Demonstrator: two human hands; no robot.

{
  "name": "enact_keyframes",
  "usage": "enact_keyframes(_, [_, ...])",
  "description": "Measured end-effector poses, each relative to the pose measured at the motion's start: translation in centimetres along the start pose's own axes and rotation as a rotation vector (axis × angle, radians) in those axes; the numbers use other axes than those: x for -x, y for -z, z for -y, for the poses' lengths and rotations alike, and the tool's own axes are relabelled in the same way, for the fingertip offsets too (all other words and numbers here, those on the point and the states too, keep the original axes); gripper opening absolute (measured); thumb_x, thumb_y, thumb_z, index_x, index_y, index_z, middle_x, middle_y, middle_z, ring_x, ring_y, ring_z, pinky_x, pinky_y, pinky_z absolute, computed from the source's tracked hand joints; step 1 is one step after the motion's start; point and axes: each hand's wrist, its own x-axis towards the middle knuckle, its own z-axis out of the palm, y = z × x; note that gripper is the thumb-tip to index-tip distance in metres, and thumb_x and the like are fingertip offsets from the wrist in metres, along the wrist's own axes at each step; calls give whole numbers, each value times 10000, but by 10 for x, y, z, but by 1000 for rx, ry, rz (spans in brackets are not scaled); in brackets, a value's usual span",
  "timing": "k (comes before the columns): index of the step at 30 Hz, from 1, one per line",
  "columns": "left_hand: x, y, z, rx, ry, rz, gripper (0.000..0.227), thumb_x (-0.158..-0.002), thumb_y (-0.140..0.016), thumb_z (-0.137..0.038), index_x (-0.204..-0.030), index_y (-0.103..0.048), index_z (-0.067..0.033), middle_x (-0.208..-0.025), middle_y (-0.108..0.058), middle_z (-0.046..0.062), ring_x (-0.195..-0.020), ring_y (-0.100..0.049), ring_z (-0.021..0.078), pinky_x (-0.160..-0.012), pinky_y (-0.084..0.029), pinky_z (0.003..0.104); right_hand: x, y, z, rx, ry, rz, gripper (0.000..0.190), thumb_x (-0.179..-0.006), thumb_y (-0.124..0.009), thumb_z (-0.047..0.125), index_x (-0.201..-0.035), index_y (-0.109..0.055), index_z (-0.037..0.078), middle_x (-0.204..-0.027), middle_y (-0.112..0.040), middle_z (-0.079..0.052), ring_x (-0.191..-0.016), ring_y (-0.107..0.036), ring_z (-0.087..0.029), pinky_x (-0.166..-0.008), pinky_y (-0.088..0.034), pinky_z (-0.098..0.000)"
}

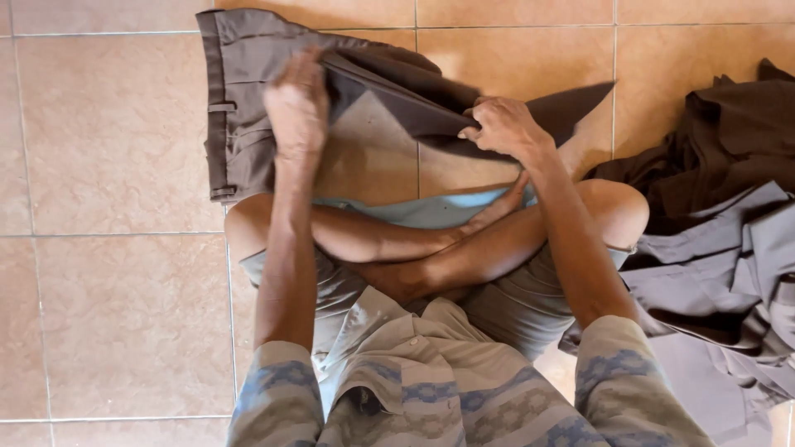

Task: The person is sitting on the floor smoothing and folding brown trousers into a neat stack.

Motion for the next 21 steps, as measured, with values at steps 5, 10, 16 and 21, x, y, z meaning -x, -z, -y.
enact_keyframes(5, [-5,56,43,65,208,-215,252,-964,-572,29,-1165,-720,-4,-1034,-780,179,-881,-776,334,-737,-623,402,2,18,2,-154,127,-98,493,-936,-736,432,-822,-695,-47,-1191,-675,-53,-879,-665,-316,-782,-480,-448])
enact_keyframes(10, [12,59,64,29,304,-254,291,-930,-538,48,-1118,-736,-55,-867,-776,102,-713,-727,230,-565,-556,334,-2,18,27,10,-13,273,261,-874,-752,315,-911,-630,88,-862,-700,-113,-835,-643,-316,-693,-470,-447])
enact_keyframes(16, [12,47,79,2,350,-296,274,-928,-514,52,-1103,-702,-43,-923,-764,113,-769,-737,251,-600,-589,349,0,28,-28,293,-74,-549,509,-805,-767,114,-1300,-670,182,-1030,-629,-69,-687,-665,-241,-557,-545,-371])
enact_keyframes(21, [12,62,42,141,295,-354,294,-998,-488,107,-1213,-659,4,-1203,-730,208,-1153,-713,376,-1019,-619,408,33,53,-27,593,-105,-1234,554,-687,-684,20,-1232,-673,117,-978,-479,-44,-771,-574,-134,-531,-566,-241])
